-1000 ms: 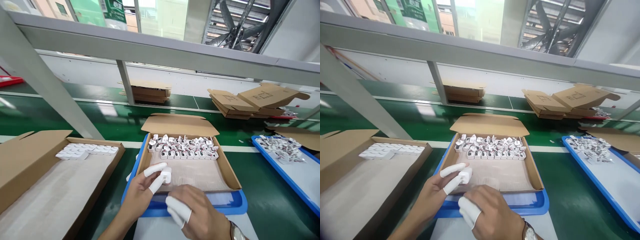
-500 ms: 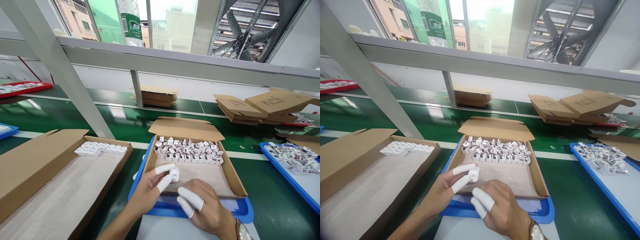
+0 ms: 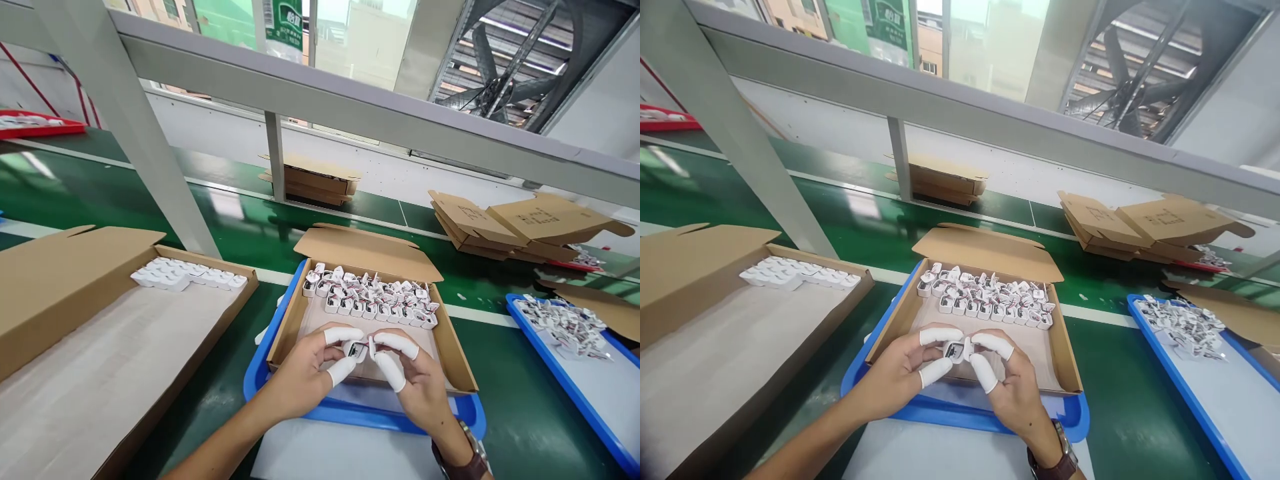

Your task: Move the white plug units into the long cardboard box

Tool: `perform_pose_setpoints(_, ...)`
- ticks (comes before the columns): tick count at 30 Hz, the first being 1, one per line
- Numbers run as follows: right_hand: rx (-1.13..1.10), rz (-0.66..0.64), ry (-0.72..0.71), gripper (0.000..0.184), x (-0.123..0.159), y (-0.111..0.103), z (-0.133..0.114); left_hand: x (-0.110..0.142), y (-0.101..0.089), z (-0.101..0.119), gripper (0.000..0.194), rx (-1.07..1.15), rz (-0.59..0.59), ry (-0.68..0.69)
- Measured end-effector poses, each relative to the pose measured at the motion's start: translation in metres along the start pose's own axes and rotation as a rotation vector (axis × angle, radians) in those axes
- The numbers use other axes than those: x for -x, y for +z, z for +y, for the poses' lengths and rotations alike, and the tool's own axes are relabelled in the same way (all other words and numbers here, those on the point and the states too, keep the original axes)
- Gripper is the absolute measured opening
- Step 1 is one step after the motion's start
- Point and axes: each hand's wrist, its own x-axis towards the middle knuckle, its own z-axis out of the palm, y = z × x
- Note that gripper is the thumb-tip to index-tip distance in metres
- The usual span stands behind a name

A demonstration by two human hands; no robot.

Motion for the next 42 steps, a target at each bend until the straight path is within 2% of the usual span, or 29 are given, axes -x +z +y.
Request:
perform_pose_setpoints(4,-0.091,0.045,0.113,0.022,0.003,0.005,0.004,0.003,-0.003,-0.001,0.031,0.032,0.004,0.023)
perform_pose_setpoints(9,-0.174,0.077,0.156,0.022,0.005,0.013,0.004,0.005,-0.008,-0.007,0.029,-0.037,0.038,0.053)
perform_pose_setpoints(15,-0.239,0.105,0.218,0.019,0.011,0.018,0.004,0.008,-0.003,-0.009,0.017,-0.214,0.175,0.293)
perform_pose_setpoints(17,-0.214,0.086,0.199,0.018,0.011,0.018,0.003,0.009,-0.001,-0.012,0.016,-0.33,0.234,0.394)
perform_pose_setpoints(20,-0.135,0.046,0.079,0.023,0.009,0.017,0.001,0.009,-0.002,-0.016,0.017,-0.444,0.297,0.522)
perform_pose_setpoints(22,-0.068,0.02,-0.004,0.029,0.009,0.017,0.001,0.009,-0.003,-0.018,0.016,-0.472,0.326,0.556)
perform_pose_setpoints(24,-0.031,-0.004,-0.021,0.032,0.011,0.018,0.003,0.009,-0.004,-0.018,0.016,-0.484,0.347,0.565)
perform_pose_setpoints(26,-0.076,-0.015,0.034,0.031,0.014,0.02,0.006,0.009,-0.005,-0.017,0.018,-0.497,0.366,0.588)
perform_pose_setpoints(33,-0.363,0.014,0.381,0.026,0.014,0.027,0.001,0.008,-0.003,-0.023,0.023,-0.6,0.423,0.79)
perform_pose_setpoints(36,-0.394,-0.01,0.445,0.024,0.01,0.025,-0.001,0.008,-0.003,-0.025,0.026,-0.632,0.405,0.853)
perform_pose_setpoints(38,-0.366,-0.01,0.41,0.02,0.01,0.023,0.001,0.008,-0.003,-0.025,0.027,-0.63,0.385,0.871)
perform_pose_setpoints(42,-0.168,0.059,0.169,0.011,0.011,0.022,0.004,0.008,-0.002,-0.025,0.029,-0.592,0.364,0.87)
